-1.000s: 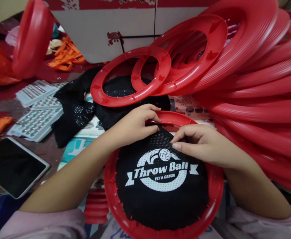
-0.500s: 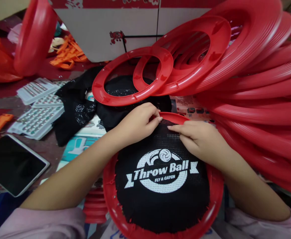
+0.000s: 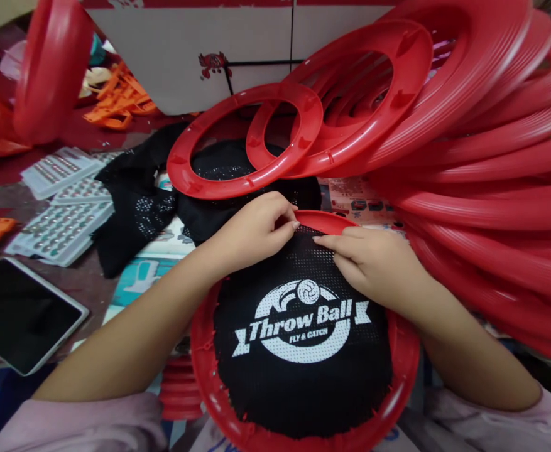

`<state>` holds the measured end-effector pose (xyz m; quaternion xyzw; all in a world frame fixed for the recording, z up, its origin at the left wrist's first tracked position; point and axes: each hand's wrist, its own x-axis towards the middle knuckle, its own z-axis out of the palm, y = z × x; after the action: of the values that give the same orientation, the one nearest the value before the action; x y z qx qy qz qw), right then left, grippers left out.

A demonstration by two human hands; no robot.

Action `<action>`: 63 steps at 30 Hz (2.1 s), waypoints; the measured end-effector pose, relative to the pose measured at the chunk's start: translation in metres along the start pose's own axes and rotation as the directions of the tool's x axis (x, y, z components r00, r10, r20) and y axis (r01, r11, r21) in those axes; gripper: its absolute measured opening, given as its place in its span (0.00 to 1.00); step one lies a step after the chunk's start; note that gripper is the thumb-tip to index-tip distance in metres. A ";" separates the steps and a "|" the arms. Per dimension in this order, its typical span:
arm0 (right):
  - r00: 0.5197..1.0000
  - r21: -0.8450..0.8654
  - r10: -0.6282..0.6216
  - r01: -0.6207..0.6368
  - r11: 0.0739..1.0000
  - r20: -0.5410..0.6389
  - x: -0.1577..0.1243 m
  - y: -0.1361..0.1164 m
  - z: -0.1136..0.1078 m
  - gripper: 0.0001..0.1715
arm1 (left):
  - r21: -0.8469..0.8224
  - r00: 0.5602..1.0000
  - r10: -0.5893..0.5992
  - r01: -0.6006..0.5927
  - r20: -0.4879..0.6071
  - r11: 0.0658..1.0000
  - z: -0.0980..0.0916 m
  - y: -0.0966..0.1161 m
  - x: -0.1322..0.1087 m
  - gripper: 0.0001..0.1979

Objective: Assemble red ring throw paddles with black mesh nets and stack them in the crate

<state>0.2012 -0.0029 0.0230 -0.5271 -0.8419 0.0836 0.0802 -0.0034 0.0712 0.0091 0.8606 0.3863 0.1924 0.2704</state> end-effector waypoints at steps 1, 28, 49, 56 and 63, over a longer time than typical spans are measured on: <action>1.000 0.015 0.001 -0.001 1.000 -0.002 0.000 0.000 0.000 0.22 | 0.006 1.000 -0.008 0.008 0.004 1.000 0.000 0.000 0.000 0.05; 0.989 0.075 0.013 -0.002 0.997 -0.148 0.010 0.018 0.009 0.20 | 0.346 0.977 0.200 -0.214 0.076 0.914 0.011 -0.001 -0.004 0.21; 0.979 -0.055 -0.171 0.178 0.983 0.111 -0.003 0.007 -0.008 0.16 | 0.426 0.991 0.083 -0.119 0.101 0.897 0.002 0.007 -0.007 0.23; 0.955 -0.079 -0.040 0.066 0.995 0.295 -0.003 -0.002 -0.015 0.12 | 0.502 0.996 -0.093 0.078 0.005 0.861 -0.012 0.017 -0.017 0.24; 0.996 0.043 -0.087 0.087 0.995 0.014 0.002 0.002 -0.006 0.14 | 0.385 0.997 0.081 -0.077 0.006 0.920 -0.009 0.020 -0.015 0.17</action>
<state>0.2037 0.0002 0.0286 -0.4875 -0.8626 0.1019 0.0881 -0.0063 0.0516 0.0260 0.9109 0.3827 0.1279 0.0866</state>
